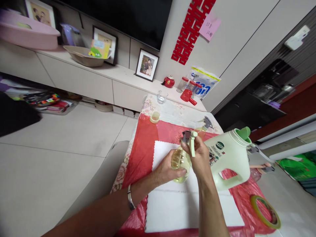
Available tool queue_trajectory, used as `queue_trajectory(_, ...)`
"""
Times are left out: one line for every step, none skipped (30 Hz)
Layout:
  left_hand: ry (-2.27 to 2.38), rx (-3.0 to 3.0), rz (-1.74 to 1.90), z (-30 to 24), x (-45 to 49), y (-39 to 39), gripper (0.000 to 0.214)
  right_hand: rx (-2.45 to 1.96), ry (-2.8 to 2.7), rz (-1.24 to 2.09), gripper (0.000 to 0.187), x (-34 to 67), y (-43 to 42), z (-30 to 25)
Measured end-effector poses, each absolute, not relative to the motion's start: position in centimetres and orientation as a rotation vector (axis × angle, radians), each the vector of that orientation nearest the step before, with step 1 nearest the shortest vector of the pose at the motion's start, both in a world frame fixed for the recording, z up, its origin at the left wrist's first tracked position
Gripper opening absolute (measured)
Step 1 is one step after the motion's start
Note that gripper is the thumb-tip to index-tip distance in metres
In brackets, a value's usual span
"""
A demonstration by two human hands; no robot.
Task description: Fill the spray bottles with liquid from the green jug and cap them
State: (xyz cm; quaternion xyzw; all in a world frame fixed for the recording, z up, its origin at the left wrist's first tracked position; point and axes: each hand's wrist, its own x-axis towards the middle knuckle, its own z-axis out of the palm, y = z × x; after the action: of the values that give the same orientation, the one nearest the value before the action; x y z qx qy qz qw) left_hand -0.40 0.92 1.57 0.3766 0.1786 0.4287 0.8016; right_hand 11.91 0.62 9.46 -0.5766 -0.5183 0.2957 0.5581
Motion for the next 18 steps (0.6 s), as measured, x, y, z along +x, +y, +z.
queue_trajectory(0.371, 0.84, 0.929, 1.6, -0.4, 0.9, 0.062, -1.347, -1.22, 0.718, 0.039, 11.9, 0.8, 9.6)
queue_trajectory(0.368, 0.887, 0.951, 1.7, -0.4, 0.9, 0.065, -1.336, -1.22, 0.746, 0.039, 12.0, 1.0, 9.7)
queue_trajectory(0.364, 0.919, 0.972, 1.8, -0.5, 0.9, 0.068, -1.324, -1.219, 0.771, 0.039, 12.1, 1.3, 9.9)
queue_trajectory(0.347, 0.907, 0.977, 1.9, -0.6, 0.9, 0.069, -1.309, -1.214, 0.789, 0.039, 12.1, 1.5, 10.1)
queue_trajectory(0.324, 0.888, 0.958, 2.0, -0.7, 0.8, 0.069, -1.29, -1.207, 0.8, 0.039, 12.3, 1.8, 10.4)
queue_trajectory(0.305, 0.879, 0.918, 2.2, -0.8, 0.7, 0.069, -1.266, -1.198, 0.8, 0.038, 12.4, 2.1, 10.7)
queue_trajectory(0.295, 0.884, 0.861, 2.3, -1.0, 0.6, 0.068, -1.238, -1.187, 0.793, 0.039, 12.5, 2.5, 11.1)
queue_trajectory(0.297, 0.9, 0.798, 2.3, -1.0, 0.5, 0.067, -1.209, -1.177, 0.776, 0.039, 12.6, 2.8, 11.6)
queue_trajectory(0.308, 0.923, 0.745, 2.3, -1.1, 0.5, 0.068, -1.182, -1.169, 0.754, 0.039, 12.7, 3.1, 12.3)
queue_trajectory(0.33, 0.947, 0.715, 2.3, -1.1, 0.4, 0.068, -1.156, -1.164, 0.731, 0.039, 12.7, 3.5, 13.0)
queue_trajectory(0.357, 0.967, 0.705, 2.3, -1.1, 0.4, 0.07, -1.132, -1.16, 0.705, 0.038, 12.6, 3.8, 13.9)
queue_trajectory(0.384, 0.981, 0.708, 2.3, -1.1, 0.3, 0.07, -1.103, -1.161, 0.673, 0.037, 12.5, 4.2, 14.9)
queue_trajectory(0.409, 0.987, 0.718, 2.4, -1.1, 0.4, 0.07, -1.065, -1.169, 0.632, 0.036, 12.3, 4.6, 16.0)
queue_trajectory(0.432, 0.988, 0.723, 2.5, -1.2, 0.4, 0.07, -1.02, -1.188, 0.581, 0.036, 12.2, 5.0, 17.1)
queue_trajectory(0.452, 0.985, 0.722, 2.6, -1.2, 0.4, 0.069, -0.967, -1.226, 0.508, 0.035, 12.0, 5.6, 18.1)
queue_trajectory(0.47, 0.98, 0.716, 2.7, -1.3, 0.4, 0.067, -0.925, -1.276, 0.433, 0.034, 11.9, 6.2, 19.0)
queue_trajectory(0.484, 0.972, 0.707, 2.7, -1.4, 0.4, 0.065, -0.91, -1.336, 0.37, 0.031, 11.7, 6.9, 19.6)
queue_trajectory(0.49, 0.96, 0.704, 2.8, -1.5, 0.4, 0.063, -0.918, -1.4, 0.33, 0.029, 11.6, 7.7, 19.9)
